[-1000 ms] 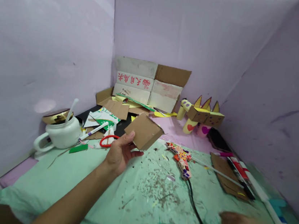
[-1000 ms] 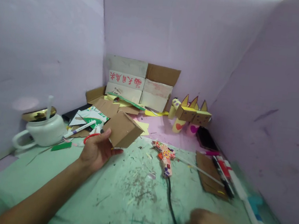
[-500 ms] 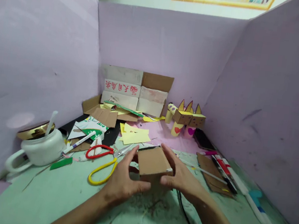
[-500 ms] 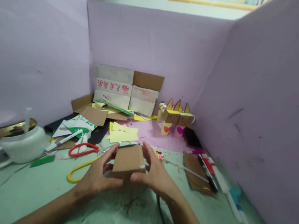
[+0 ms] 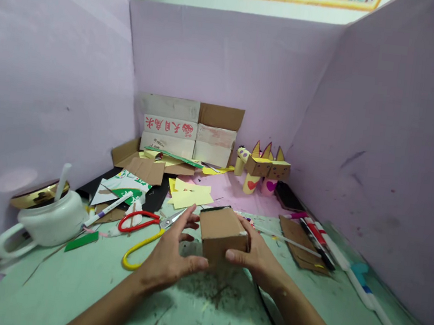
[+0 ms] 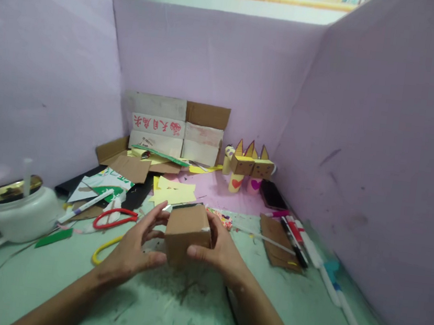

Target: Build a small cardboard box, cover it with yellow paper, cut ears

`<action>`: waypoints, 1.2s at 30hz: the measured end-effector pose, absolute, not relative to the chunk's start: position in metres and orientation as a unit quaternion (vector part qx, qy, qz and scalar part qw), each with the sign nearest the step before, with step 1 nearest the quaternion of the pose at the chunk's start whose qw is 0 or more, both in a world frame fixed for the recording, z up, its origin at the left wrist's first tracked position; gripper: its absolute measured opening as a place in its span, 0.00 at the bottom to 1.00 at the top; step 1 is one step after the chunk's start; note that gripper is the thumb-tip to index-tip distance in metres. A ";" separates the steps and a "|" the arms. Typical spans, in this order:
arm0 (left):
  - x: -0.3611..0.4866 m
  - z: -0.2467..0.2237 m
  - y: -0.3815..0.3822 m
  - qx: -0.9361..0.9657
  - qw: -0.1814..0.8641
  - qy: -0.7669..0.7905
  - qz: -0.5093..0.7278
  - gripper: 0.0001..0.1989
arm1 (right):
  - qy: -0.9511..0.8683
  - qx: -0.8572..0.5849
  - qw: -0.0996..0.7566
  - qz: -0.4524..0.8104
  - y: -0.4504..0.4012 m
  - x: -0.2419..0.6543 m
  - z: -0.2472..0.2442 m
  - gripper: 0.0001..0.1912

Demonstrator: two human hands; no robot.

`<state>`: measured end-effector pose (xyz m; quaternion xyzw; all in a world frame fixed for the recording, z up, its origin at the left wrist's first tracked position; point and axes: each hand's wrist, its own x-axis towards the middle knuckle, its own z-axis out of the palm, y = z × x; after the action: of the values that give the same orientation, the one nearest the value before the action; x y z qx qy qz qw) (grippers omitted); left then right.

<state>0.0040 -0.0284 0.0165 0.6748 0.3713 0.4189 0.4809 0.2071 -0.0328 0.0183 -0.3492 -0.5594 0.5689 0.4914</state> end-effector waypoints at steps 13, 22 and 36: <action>0.010 0.001 -0.018 0.622 0.478 0.449 0.429 0.55 | -0.678 -0.361 0.637 0.065 -0.027 0.214 0.000 0.14; 0.013 -0.010 -0.015 0.648 0.466 0.430 0.422 0.55 | -0.712 -0.296 0.636 -0.022 -0.031 0.212 0.002 0.11; 0.015 0.005 -0.020 0.670 0.421 0.474 0.385 0.54 | -0.625 -0.443 0.642 -0.030 -0.034 0.216 -0.002 0.19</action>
<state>0.0149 -0.0200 0.0046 0.6704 0.4745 0.3847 0.4212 0.2162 -0.0340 -0.0023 -0.4435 -0.6249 -0.0303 0.6418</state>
